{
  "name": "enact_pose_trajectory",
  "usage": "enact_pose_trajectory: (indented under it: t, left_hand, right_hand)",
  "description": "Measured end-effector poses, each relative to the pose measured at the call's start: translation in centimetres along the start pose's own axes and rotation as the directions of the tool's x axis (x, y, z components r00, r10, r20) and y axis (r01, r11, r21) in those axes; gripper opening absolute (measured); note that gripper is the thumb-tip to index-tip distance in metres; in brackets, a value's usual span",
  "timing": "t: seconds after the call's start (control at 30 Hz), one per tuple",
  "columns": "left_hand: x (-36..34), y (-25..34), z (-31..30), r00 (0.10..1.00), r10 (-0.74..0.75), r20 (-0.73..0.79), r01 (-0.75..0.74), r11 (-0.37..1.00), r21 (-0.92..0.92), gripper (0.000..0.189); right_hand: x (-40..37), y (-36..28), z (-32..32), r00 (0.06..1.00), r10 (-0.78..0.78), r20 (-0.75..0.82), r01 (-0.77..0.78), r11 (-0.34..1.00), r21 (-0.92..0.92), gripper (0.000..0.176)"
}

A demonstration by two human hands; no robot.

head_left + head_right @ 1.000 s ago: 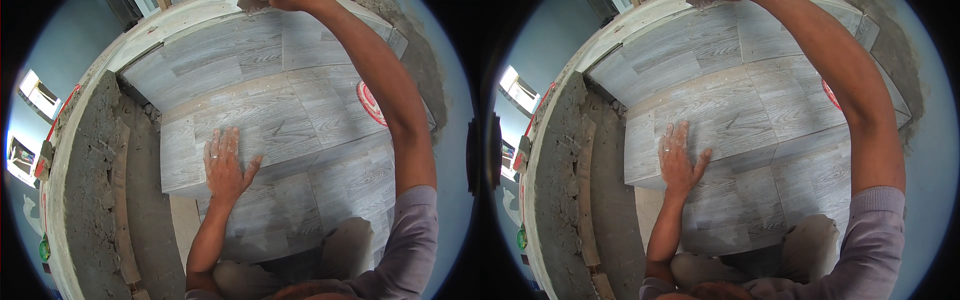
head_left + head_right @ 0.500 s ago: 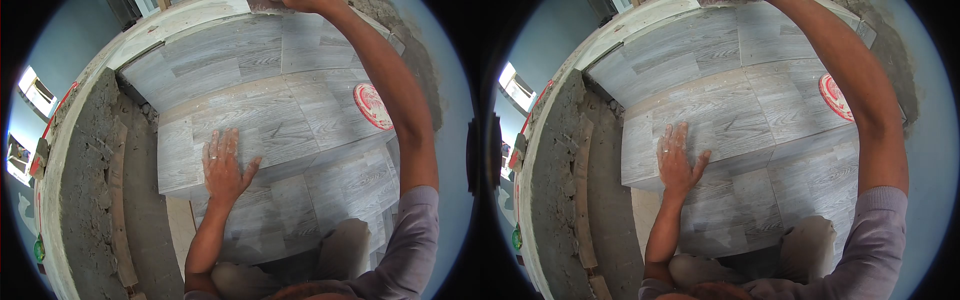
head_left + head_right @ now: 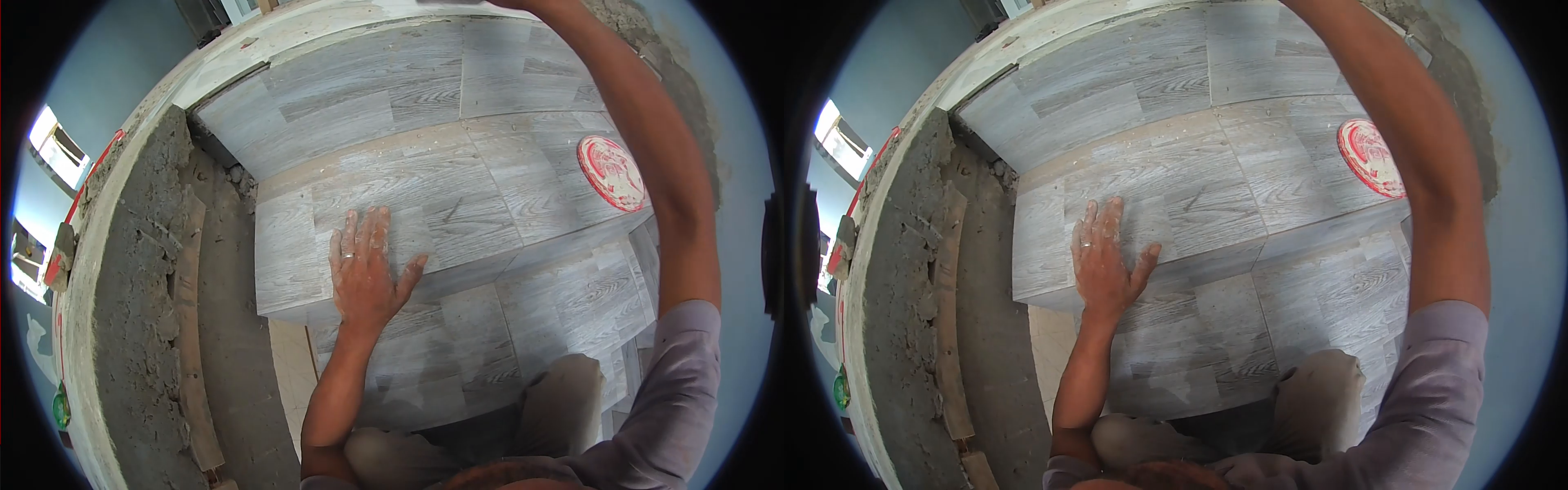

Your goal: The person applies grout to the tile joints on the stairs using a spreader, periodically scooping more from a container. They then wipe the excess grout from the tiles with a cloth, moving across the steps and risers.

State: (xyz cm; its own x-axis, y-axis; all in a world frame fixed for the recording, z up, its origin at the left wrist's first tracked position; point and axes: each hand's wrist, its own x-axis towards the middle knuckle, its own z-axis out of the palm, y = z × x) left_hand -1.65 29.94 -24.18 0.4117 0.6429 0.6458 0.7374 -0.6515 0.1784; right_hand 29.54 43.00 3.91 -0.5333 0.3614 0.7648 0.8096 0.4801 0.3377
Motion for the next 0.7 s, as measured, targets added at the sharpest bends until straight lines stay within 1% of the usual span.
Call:
enact_pose_trajectory:
  t: [0.03,0.07,0.1,0.13,0.17,0.2,0.23,0.27,0.33,0.37,0.43,0.5,0.6,0.67,0.7]
  left_hand:
    - [0.0,0.0,0.0,1.0,-0.004,0.003,0.004,1.0,-0.008,0.077]
    - [0.0,0.0,0.1,1.0,-0.007,0.0,0.007,1.0,-0.013,0.077]
    - [0.0,-0.1,0.2,1.0,0.004,-0.009,-0.004,1.0,-0.015,0.077]
    - [-0.1,-0.2,0.3,1.0,0.013,-0.016,-0.013,1.0,-0.015,0.078]
    - [-0.1,-0.1,0.3,1.0,0.008,-0.01,-0.008,1.0,-0.015,0.078]
    - [0.1,0.0,0.1,1.0,0.003,-0.007,-0.003,1.0,-0.026,0.078]
    - [0.1,0.1,-0.1,1.0,-0.001,-0.006,0.0,0.999,-0.039,0.078]
    - [0.0,0.1,0.0,1.0,-0.003,-0.008,0.003,0.999,-0.042,0.078]
    - [0.1,0.1,0.0,1.0,-0.004,0.003,0.004,0.999,-0.041,0.078]
    - [0.1,0.0,0.1,1.0,-0.004,0.002,0.004,0.999,-0.042,0.078]
    - [0.0,-0.1,0.2,1.0,-0.003,-0.004,0.003,0.999,-0.048,0.078]
    - [0.0,0.0,0.1,1.0,-0.002,-0.006,0.001,0.999,-0.046,0.077]
    - [0.0,-0.1,0.1,1.0,0.007,-0.01,-0.008,0.999,-0.047,0.077]
    - [0.0,-0.1,0.1,1.0,0.005,-0.014,-0.006,0.999,-0.051,0.077]
    - [0.0,-0.1,0.0,1.0,0.005,-0.013,-0.006,0.999,-0.054,0.077]
  right_hand:
    - [0.0,-0.8,-0.9,0.97,0.028,0.242,-0.004,0.995,-0.099,0.006]
    - [-0.3,-0.8,-1.4,0.881,0.082,0.466,0.014,0.98,-0.199,0.007]
    - [-0.5,-1.0,-1.9,0.846,0.075,0.528,0.04,0.978,-0.204,0.007]
    - [-0.8,-0.4,-2.1,0.845,0.073,0.53,0.043,0.978,-0.203,0.007]
    - [-1.4,0.5,-2.2,0.842,-0.068,0.535,0.227,0.944,-0.238,0.007]
    - [-1.8,1.0,-2.1,0.813,-0.206,0.544,0.401,0.876,-0.269,0.007]
    - [-1.9,0.8,-2.0,0.815,-0.143,0.562,0.366,0.878,-0.309,0.003]
    - [-1.8,0.9,-1.5,0.813,-0.145,0.564,0.37,0.876,-0.309,0.003]
    - [-1.0,1.0,-0.2,0.783,-0.255,0.567,0.484,0.823,-0.297,0.006]
    - [-0.1,0.1,0.2,0.782,-0.255,0.568,0.484,0.823,-0.298,0.006]
    - [2.2,-2.2,1.7,0.787,-0.329,0.522,0.507,0.827,-0.242,0.013]
    - [4.0,-3.3,4.1,0.798,-0.45,0.4,0.555,0.807,-0.201,0.015]
    - [6.4,-7.2,5.0,0.798,-0.439,0.412,0.549,0.813,-0.197,0.013]
    - [7.9,-7.7,5.8,0.85,-0.441,0.288,0.495,0.855,-0.156,0.011]
    - [8.2,-7.6,5.9,0.849,-0.514,0.118,0.527,0.837,-0.148,0.008]
